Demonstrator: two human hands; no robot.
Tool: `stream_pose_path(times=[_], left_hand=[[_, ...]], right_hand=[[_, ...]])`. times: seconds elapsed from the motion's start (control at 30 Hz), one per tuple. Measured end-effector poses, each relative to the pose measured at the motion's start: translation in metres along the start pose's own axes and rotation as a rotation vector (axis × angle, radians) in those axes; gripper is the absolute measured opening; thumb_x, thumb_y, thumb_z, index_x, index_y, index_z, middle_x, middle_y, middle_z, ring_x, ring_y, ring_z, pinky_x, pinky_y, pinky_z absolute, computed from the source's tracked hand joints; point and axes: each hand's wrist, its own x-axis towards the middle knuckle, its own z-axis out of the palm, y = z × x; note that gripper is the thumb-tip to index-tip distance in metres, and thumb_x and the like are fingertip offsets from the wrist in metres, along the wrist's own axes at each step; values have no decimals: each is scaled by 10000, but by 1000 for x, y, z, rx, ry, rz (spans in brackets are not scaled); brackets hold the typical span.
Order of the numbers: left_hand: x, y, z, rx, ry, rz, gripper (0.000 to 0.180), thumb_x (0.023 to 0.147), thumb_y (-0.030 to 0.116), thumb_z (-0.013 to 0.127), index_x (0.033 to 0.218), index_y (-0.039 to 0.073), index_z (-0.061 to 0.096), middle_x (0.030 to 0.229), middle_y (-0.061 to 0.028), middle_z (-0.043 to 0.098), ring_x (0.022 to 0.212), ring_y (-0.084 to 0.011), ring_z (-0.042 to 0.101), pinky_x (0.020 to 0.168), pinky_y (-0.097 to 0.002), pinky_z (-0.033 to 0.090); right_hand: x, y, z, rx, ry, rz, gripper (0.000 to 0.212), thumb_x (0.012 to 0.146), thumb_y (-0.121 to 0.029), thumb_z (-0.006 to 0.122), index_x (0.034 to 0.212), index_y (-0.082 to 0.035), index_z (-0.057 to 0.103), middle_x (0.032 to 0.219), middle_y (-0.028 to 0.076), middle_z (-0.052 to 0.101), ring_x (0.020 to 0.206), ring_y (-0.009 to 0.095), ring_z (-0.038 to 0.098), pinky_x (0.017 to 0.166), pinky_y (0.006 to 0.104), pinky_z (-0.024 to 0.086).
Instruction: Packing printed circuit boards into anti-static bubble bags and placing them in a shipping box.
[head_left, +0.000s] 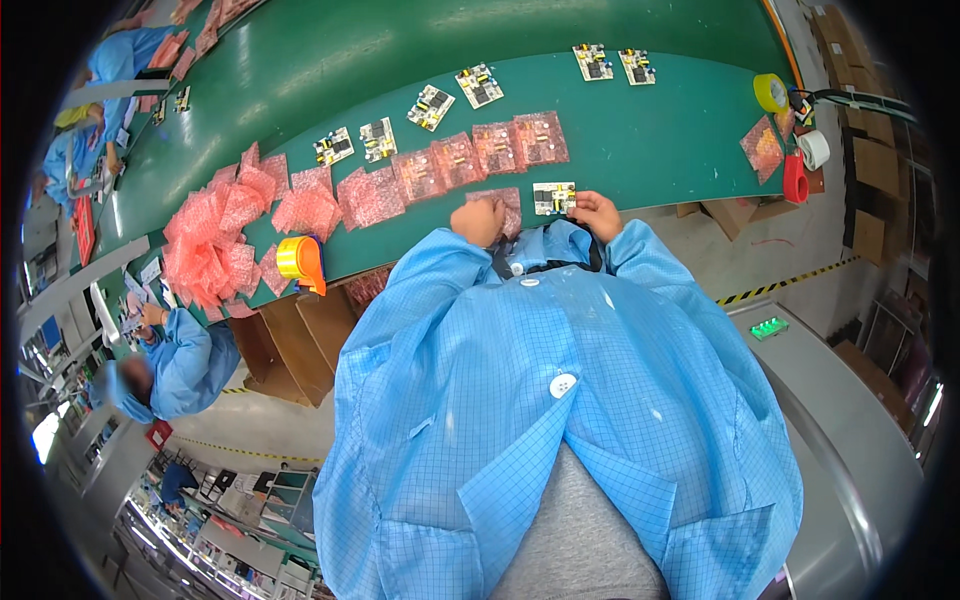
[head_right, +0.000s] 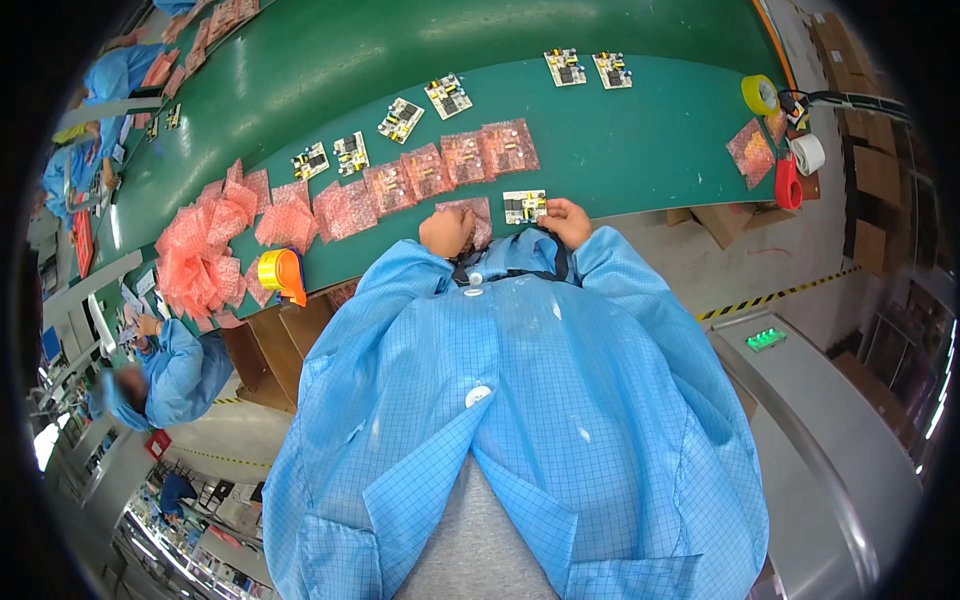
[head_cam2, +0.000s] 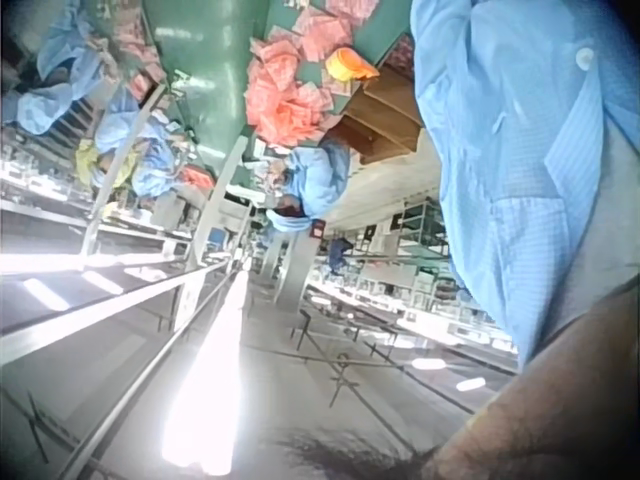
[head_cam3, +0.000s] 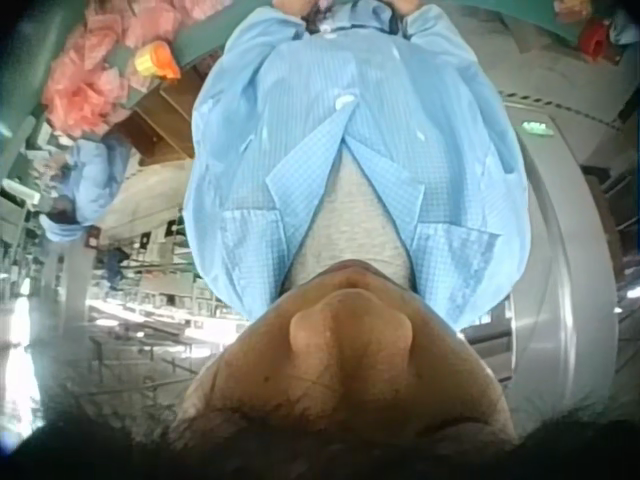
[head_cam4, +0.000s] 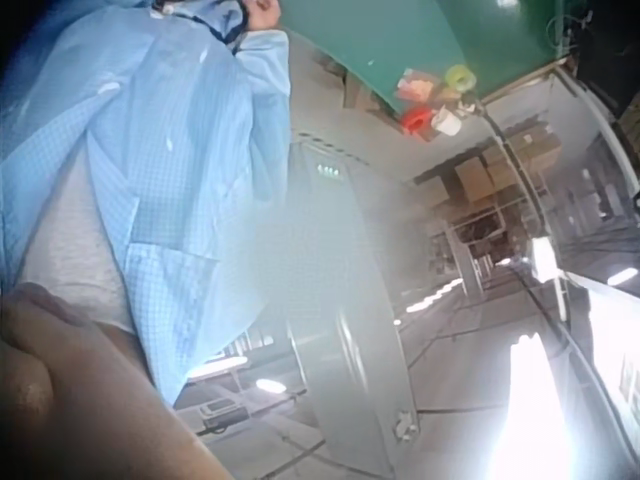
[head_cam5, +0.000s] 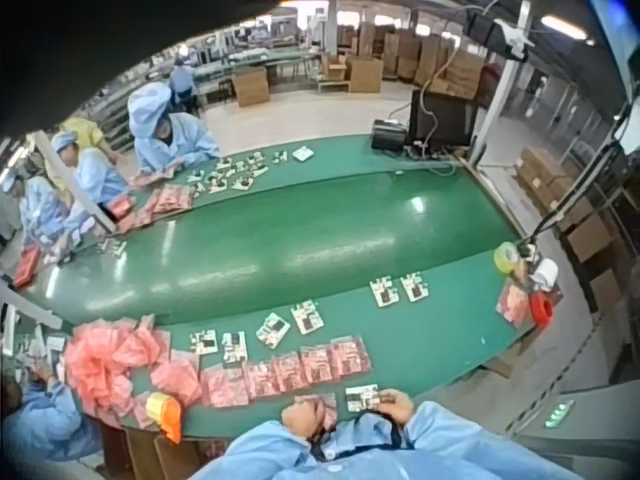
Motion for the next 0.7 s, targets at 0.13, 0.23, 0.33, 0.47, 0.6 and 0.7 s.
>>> stream_pose_path(times=[0.13, 0.23, 0.33, 0.47, 0.6, 0.7], left_hand=[[3, -11, 17, -507, -196, -332, 469, 918, 434, 478, 790, 36, 690, 684, -161, 678, 569, -293, 637, 535, -433, 511], [4, -8, 15, -1125, -520, -687, 532, 980, 415, 356, 871, -5, 663, 779, -103, 705, 559, -169, 611, 570, -348, 522], [3, -14, 13, -1754, -586, -844, 428, 984, 351, 383, 969, 10, 641, 927, -119, 698, 662, -169, 631, 636, -329, 526], [-4, 16, -6, -722, -6, 58, 146, 863, 144, 614, 990, 76, 634, 953, -103, 666, 729, -236, 634, 698, -373, 526], [1, 13, -12, -310, 148, 476, 191, 801, 143, 656, 984, 97, 630, 962, -104, 613, 776, -298, 628, 701, -419, 518], [-2, 15, -16, -145, -64, 223, 243, 778, 222, 667, 965, 80, 602, 1006, -122, 591, 833, -344, 623, 705, -464, 506]], right_hand=[[-3, 3, 1, 0, 14, 28, 386, 816, -83, 677, 1172, -13, 545, 1032, 67, 663, 874, 127, 623, 733, 256, 471], [-7, 5, -2, 4, 33, 39, 395, 814, -87, 680, 1180, -25, 547, 1039, 59, 665, 877, 119, 619, 732, 251, 465], [-10, -2, 3, 51, 66, 60, 390, 791, -44, 704, 1147, 8, 555, 1021, 86, 670, 863, 133, 626, 716, 260, 475], [-12, 1, -3, 81, 79, 37, 379, 806, -25, 690, 1158, 8, 553, 1049, 96, 667, 921, 138, 619, 764, 260, 478], [-13, -4, 1, 139, 57, 16, 377, 808, 10, 681, 1161, 22, 549, 1060, 103, 664, 965, 154, 618, 847, 276, 488], [-13, -7, 2, 103, 68, -5, 390, 803, 21, 685, 1167, 30, 545, 1064, 107, 662, 975, 158, 620, 883, 283, 486]])
